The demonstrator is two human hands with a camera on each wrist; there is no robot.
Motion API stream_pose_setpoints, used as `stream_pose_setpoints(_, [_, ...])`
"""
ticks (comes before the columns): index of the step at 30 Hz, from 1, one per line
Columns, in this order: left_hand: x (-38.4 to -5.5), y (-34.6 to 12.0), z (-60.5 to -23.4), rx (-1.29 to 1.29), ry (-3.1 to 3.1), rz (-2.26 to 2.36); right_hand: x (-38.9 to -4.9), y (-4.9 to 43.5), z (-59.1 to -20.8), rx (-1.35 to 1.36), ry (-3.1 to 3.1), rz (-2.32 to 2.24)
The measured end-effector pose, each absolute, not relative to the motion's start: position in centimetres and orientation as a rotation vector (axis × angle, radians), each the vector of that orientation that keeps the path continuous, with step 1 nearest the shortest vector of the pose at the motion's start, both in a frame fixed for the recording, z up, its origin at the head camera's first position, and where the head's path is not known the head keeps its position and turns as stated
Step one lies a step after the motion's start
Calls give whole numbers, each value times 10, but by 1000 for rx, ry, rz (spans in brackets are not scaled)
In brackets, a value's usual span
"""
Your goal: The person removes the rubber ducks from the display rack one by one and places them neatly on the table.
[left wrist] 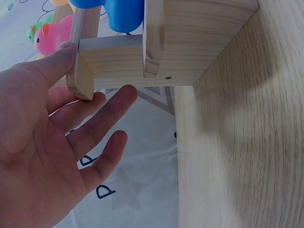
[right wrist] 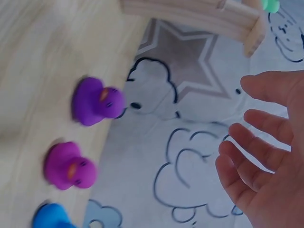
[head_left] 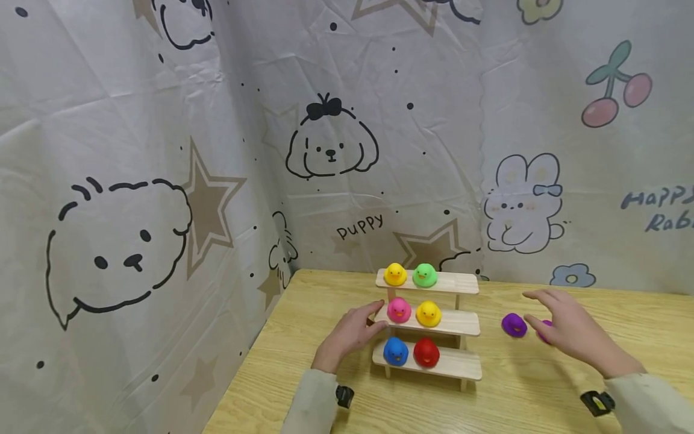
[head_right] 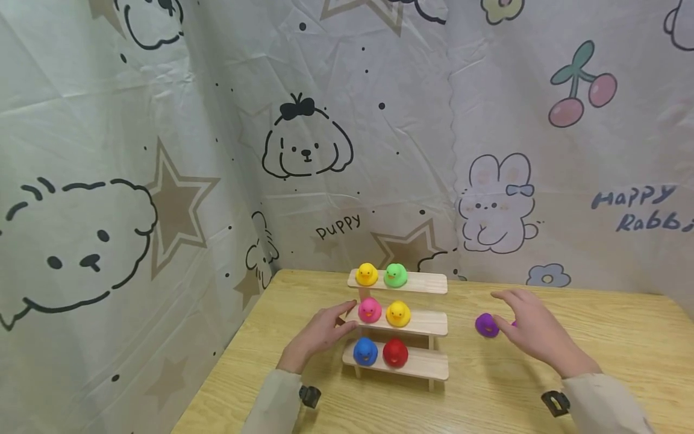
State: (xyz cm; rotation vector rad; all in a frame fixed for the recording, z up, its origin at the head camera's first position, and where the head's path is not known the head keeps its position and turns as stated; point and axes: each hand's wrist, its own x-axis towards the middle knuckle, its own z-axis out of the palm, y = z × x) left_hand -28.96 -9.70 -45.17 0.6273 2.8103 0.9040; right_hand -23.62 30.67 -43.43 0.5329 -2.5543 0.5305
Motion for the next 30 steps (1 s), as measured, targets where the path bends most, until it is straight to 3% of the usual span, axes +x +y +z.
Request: stream_pose_setpoints(30, [-290, -96, -451, 643, 2821, 880, -254, 232, -398, 662, -2441, 589])
